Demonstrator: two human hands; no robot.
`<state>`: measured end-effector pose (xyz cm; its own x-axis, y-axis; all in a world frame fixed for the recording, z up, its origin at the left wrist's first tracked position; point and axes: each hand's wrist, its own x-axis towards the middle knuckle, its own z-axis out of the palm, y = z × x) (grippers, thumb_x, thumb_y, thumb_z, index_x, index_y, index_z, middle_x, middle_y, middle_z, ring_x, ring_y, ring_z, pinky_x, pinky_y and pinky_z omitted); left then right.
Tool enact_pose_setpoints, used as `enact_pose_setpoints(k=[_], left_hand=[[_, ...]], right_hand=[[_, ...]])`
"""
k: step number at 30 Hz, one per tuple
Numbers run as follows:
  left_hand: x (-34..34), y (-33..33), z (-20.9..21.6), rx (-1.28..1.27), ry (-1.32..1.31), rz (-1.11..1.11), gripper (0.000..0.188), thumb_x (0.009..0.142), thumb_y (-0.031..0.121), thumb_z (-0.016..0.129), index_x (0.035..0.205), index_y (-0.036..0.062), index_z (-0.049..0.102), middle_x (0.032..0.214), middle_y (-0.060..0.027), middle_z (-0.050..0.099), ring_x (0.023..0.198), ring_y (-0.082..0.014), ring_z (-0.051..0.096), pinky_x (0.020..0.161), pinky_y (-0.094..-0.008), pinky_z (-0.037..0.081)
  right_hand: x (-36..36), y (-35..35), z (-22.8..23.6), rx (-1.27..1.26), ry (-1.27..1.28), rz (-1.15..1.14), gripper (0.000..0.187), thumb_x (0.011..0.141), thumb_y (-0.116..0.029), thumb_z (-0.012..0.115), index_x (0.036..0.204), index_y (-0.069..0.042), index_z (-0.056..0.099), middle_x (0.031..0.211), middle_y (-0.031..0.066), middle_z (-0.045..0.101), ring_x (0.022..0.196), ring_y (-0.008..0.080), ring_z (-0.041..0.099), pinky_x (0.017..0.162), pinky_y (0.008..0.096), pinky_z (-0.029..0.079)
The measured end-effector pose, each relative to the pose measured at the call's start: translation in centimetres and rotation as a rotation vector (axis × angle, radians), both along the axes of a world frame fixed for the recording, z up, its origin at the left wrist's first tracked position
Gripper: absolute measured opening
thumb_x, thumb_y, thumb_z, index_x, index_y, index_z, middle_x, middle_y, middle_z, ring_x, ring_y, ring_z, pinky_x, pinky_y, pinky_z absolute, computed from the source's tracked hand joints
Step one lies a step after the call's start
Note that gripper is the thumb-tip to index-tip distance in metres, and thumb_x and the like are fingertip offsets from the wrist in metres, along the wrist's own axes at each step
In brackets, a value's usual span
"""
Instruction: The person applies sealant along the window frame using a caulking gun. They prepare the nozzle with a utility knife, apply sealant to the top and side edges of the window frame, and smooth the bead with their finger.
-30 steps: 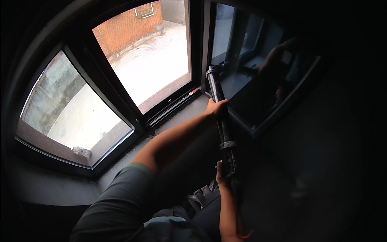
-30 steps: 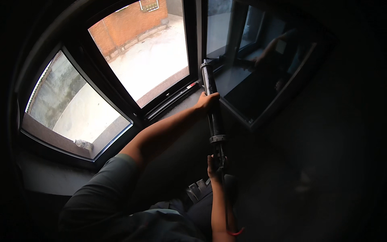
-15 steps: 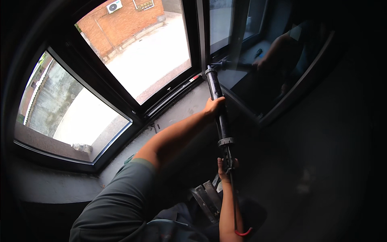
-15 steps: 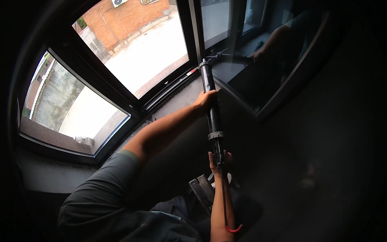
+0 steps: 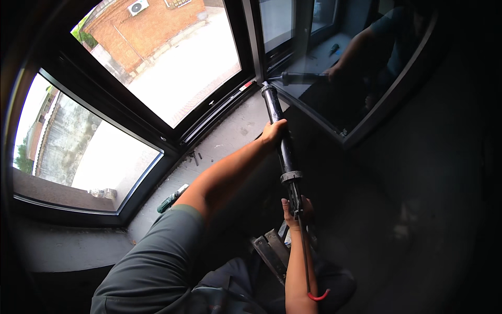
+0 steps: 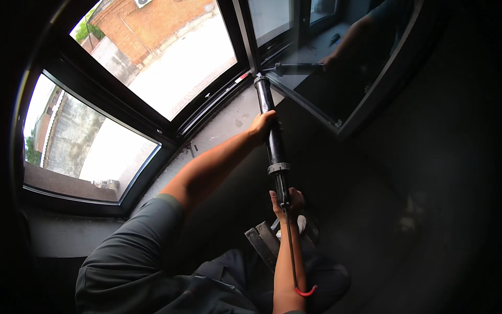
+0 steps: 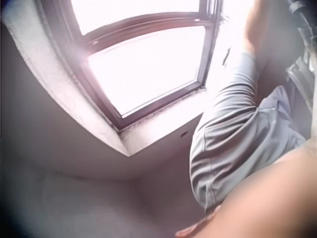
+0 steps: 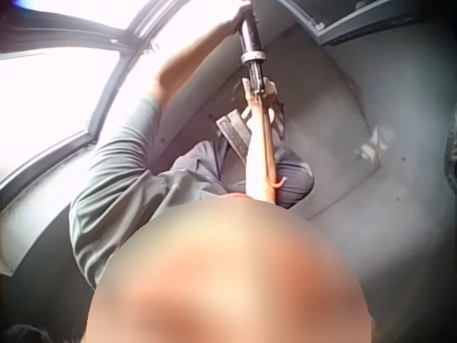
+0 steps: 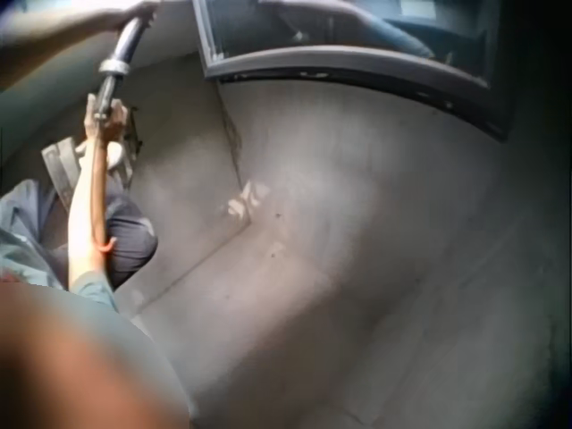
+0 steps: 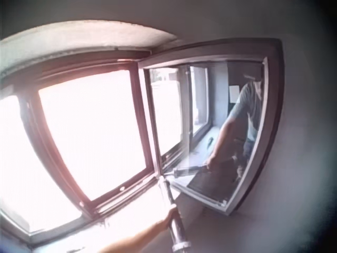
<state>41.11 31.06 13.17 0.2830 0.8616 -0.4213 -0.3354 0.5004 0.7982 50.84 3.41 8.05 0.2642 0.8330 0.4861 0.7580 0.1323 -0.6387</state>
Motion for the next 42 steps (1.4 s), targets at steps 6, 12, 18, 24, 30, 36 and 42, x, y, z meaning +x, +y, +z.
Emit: enact_pose_setpoints(k=[6, 12, 18, 24, 30, 36, 42], left_hand=[[-0.4, 0.9, 1.5, -0.086, -0.005, -0.051, 0.022, 0.089, 0.023, 0.064, 0.095, 0.0044, 0.055, 0.080, -0.0132, 0.064, 0.065, -0.0270, 0.067, 0.063, -0.0422, 0.060], [-2.0, 3.8, 5.0, -0.196, -0.121, -0.152, 0.030, 0.087, 0.035, 0.065, 0.101, 0.0087, 0.057, 0.082, -0.0127, 0.066, 0.069, -0.0294, 0.071, 0.066, -0.0455, 0.061], [-2.8, 4.9, 8.2, 0.003, 0.220, -0.091, 0.043, 0.092, 0.042, 0.057, 0.117, 0.0080, 0.059, 0.105, -0.0111, 0.069, 0.089, -0.0244, 0.070, 0.079, -0.0435, 0.058], [-8.2, -1.5, 13.9, 0.533, -0.024, -0.234, 0.067, 0.097, 0.018, 0.059, 0.161, 0.0219, 0.037, 0.147, -0.0086, 0.050, 0.139, -0.0236, 0.047, 0.108, -0.0444, 0.047], [-11.0, -3.4, 18.1, 1.138, 0.416, 0.033, 0.068, 0.075, 0.001, 0.082, 0.138, 0.0140, 0.059, 0.137, -0.0160, 0.062, 0.125, -0.0203, 0.061, 0.102, -0.0344, 0.051], [-13.1, -3.4, 18.7, 0.885, 0.265, 0.153, 0.053, 0.080, -0.002, 0.082, 0.129, 0.0102, 0.064, 0.105, 0.0007, 0.071, 0.097, -0.0099, 0.066, 0.087, -0.0280, 0.056], [-15.3, -3.1, 15.4, 1.126, 0.723, 0.266, 0.068, 0.075, 0.022, 0.094, 0.133, 0.0104, 0.060, 0.097, -0.0005, 0.067, 0.086, -0.0128, 0.064, 0.082, -0.0286, 0.056]], right_hand=[[-0.8, -2.7, 4.8, -0.198, 0.883, 0.370, 0.099, 0.087, -0.052, 0.080, 0.158, -0.004, 0.033, 0.083, -0.0008, 0.061, 0.072, 0.0073, 0.058, 0.063, 0.0232, 0.048], [0.3, -0.2, 14.4, -0.328, 1.086, 0.630, 0.086, 0.096, -0.026, 0.076, 0.163, -0.004, 0.027, 0.096, 0.0004, 0.059, 0.078, 0.0043, 0.053, 0.070, 0.0195, 0.048], [-2.4, 3.3, 22.0, -0.238, 0.420, 0.179, 0.055, 0.095, -0.019, 0.074, 0.142, 0.002, 0.053, 0.126, 0.0243, 0.068, 0.115, 0.0359, 0.068, 0.097, 0.0412, 0.054], [-5.3, 6.9, 27.0, 0.021, 0.201, 0.223, 0.057, 0.097, -0.018, 0.071, 0.145, 0.004, 0.049, 0.136, 0.0284, 0.061, 0.124, 0.0402, 0.063, 0.102, 0.0417, 0.052], [-9.5, 9.9, 28.1, -0.019, 0.273, 0.321, 0.072, 0.094, -0.019, 0.071, 0.152, 0.006, 0.037, 0.140, 0.0326, 0.054, 0.131, 0.0448, 0.054, 0.114, 0.0448, 0.041], [-7.5, 11.6, 30.7, -0.344, 0.498, 0.767, 0.077, 0.093, -0.038, 0.075, 0.145, 0.012, 0.046, 0.110, 0.0232, 0.072, 0.104, 0.0284, 0.071, 0.091, 0.0348, 0.053], [-3.2, 21.0, 23.6, -0.612, 1.036, 0.394, 0.088, 0.088, -0.077, 0.063, 0.122, 0.005, 0.063, 0.093, 0.0125, 0.073, 0.082, 0.0178, 0.070, 0.074, 0.0298, 0.056]])
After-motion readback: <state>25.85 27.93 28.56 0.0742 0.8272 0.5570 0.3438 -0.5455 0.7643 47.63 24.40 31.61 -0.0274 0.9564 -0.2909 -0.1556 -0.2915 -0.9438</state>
